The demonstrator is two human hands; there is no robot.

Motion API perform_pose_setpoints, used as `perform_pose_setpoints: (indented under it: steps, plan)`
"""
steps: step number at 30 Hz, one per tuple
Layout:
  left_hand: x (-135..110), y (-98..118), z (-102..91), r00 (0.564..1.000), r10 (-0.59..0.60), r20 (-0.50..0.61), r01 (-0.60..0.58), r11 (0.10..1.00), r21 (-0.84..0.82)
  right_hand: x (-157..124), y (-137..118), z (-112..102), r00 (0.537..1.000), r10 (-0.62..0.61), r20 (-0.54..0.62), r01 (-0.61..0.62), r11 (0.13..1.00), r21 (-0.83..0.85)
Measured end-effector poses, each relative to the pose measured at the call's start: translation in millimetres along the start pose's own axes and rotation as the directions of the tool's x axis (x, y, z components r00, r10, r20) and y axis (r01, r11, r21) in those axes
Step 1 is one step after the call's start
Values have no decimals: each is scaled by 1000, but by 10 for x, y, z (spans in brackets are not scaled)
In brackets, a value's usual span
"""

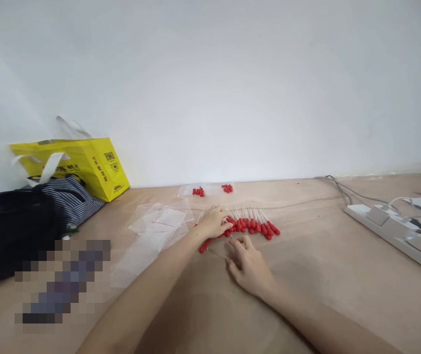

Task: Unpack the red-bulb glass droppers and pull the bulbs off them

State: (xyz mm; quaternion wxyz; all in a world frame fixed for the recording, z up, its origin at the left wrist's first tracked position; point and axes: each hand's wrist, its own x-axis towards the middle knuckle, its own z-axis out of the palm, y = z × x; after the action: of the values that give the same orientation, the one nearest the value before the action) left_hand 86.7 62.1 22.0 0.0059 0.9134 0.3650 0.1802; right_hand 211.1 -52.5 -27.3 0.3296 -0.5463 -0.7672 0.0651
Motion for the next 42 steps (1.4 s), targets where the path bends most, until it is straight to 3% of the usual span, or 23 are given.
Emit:
perform_pose_setpoints:
  steps: [7, 11, 15, 18, 21, 25, 29, 32, 38, 42]
  plan:
    - [39, -98, 34, 997, 53, 64, -52, 999, -11, 60, 84, 52, 1000, -13, 3, 13, 1000, 9]
    - [52, -124, 58, 994, 86, 64, -84, 996, -38, 105, 12, 36, 995, 91, 31, -89, 995, -44]
    - [69, -68, 27, 994, 107, 2, -106, 991, -85, 140, -61, 15, 977, 200, 70, -188, 972, -142]
    - [39, -9, -61, 990, 118, -72, -126, 983, -130, 133, -87, -5, 974, 207, 95, -192, 970, -148]
    - [-101, 16, -183, 982, 114, -153, -143, 970, -196, 82, -113, -31, 979, 179, 98, -167, 980, -112]
    - [-474, -9, -337, 963, 56, -265, -141, 939, -314, -27, -142, -68, 986, 143, 81, -138, 988, -66]
    - [-883, -42, -402, 963, 107, -246, -187, 924, -332, -90, -108, -75, 990, 131, 54, -128, 991, -45]
    - [-1085, -18, -370, 961, 50, -271, -145, 928, -342, -73, -35, -44, 994, 108, 29, -107, 994, -19]
    - [-1211, 145, -276, 961, 25, -275, -118, 937, -328, 6, 113, 42, 997, 72, -21, -68, 987, 143]
    - [-1228, 196, -202, 963, 33, -268, -130, 927, -351, 58, 170, 88, 990, 80, -119, -62, 987, 150]
